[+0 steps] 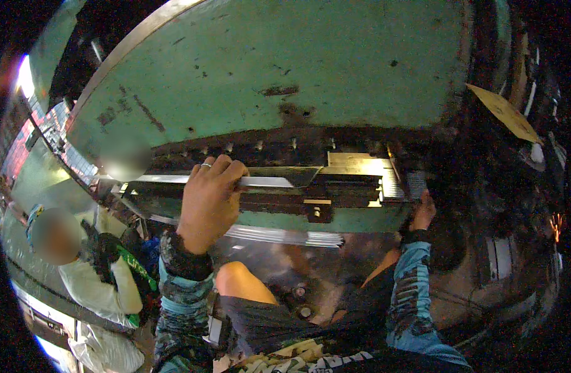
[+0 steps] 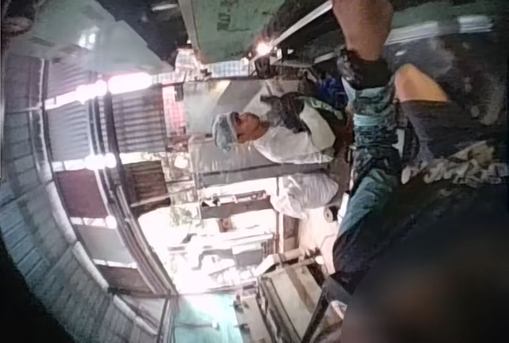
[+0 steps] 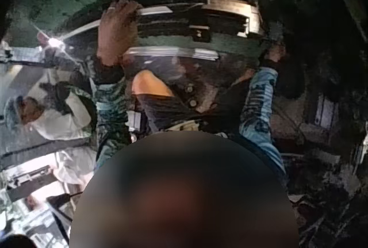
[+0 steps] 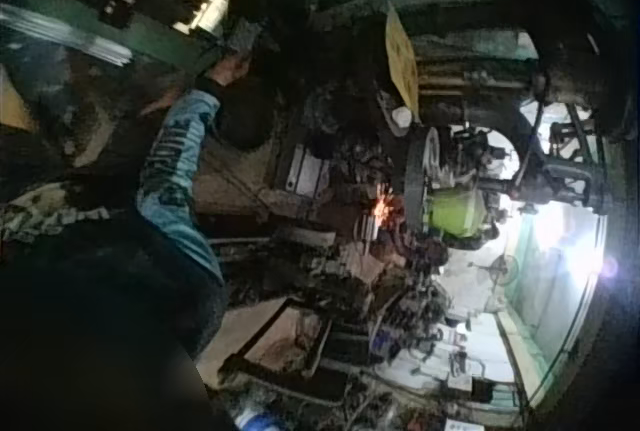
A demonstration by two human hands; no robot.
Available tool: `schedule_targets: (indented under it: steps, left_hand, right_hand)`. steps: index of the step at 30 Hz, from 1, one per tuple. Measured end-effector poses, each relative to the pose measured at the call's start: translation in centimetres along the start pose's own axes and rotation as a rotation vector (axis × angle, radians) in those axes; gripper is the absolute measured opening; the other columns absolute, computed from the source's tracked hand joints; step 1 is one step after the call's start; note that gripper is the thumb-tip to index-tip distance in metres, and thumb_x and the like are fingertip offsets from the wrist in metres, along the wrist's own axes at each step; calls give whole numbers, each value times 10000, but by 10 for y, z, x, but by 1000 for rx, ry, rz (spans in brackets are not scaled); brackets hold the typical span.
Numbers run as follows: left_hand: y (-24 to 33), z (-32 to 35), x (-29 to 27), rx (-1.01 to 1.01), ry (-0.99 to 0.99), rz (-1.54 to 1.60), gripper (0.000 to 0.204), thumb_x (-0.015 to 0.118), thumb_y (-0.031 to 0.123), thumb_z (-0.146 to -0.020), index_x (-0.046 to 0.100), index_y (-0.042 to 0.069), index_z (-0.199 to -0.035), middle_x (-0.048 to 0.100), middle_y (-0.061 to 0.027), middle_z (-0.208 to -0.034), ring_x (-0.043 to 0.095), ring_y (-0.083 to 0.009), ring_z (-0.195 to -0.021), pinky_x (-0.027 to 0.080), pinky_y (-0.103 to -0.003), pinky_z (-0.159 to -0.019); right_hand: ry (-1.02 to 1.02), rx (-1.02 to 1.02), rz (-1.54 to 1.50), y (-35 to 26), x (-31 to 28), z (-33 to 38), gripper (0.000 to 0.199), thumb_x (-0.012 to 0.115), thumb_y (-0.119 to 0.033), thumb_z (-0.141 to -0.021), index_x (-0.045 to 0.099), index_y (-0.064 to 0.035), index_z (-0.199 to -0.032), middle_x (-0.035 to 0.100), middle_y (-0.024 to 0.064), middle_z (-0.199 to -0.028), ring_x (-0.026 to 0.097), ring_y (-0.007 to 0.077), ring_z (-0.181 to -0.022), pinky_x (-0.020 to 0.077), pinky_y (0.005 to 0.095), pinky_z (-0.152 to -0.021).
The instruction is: The person operates a press brake to bend a large metal sheet. They position the sheet, activate the machine, and then remove the bent piece with assistance from a coworker. The process is repeated multiple times.
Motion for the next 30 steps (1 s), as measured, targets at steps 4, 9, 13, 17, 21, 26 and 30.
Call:
schedule_targets:
  steps: [4, 9, 13, 17, 21, 26, 30]
  left_hand:
    - [3, 12, -7, 71, 196, 33, 308, 740, 34, -781, 686, 99, -1077, 672, -129, -1023, 629, -386, -1039, 488, -516, -925]
    - [-6, 13, 1, 5, 55, -79, 437, 756, 89, -771, 638, 119, -1191, 630, -118, -1103, 601, -372, -1103, 462, -496, -968]
    - [-12, 18, 9, -19, 56, -58, 433, 737, 73, -766, 640, 117, -1186, 625, -116, -1118, 597, -371, -1110, 464, -506, -967]
    - [-15, 19, 9, 21, 125, 52, 395, 710, 44, -763, 675, 76, -1156, 659, -155, -1130, 617, -396, -1131, 503, -515, -969]
    - [-9, 20, 0, -51, 156, 6, 405, 773, -9, -675, 694, 92, -1059, 666, -138, -1062, 623, -386, -1083, 479, -493, -960]
    - [1, 14, -5, -114, 83, -60, 399, 777, 12, -688, 672, 107, -1060, 644, -114, -1014, 605, -370, -1011, 434, -483, -915]
    - [-7, 17, -5, -36, 90, -22, 435, 800, 50, -683, 687, 118, -1098, 660, -116, -1023, 619, -371, -1046, 448, -490, -940]
  right_hand:
    - [-90, -78, 48, 2, -12, -23, 480, 631, -387, -1030, 664, -43, -1363, 687, 103, -1166, 644, 257, -995, 553, 427, -904]
    - [-39, -31, 55, -32, -2, 1, 583, 620, -511, -1017, 672, -39, -1356, 695, 112, -1209, 671, 262, -989, 563, 419, -881]
    - [-54, -66, 64, -52, 21, 28, 673, 611, -610, -1007, 679, -36, -1349, 702, 119, -1243, 693, 266, -985, 571, 412, -862]
    - [-143, -35, 175, -25, 36, 47, 759, 723, -554, -940, 553, -19, -1451, 630, 141, -1365, 619, 282, -1152, 505, 408, -989]
    - [-135, -111, 359, 18, 38, 64, 934, 834, -497, -873, 427, -3, -1553, 559, 163, -1487, 545, 299, -1320, 440, 403, -1117]
    - [-3, -19, 403, 3, 45, 70, 1152, 949, -395, -776, 277, -10, -1629, 441, 146, -1590, 441, 280, -1424, 363, 424, -1194]
    - [-250, -6, 173, -24, 59, 83, 963, 925, -397, -803, 421, -16, -1530, 552, 118, -1477, 529, 294, -1318, 449, 432, -1118]
Point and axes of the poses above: each hand's wrist, its own z-axis away from the middle knuckle, its own x-axis out of the palm, y = z × x, the point moved 3 cm from there along -z, towards the middle knuckle
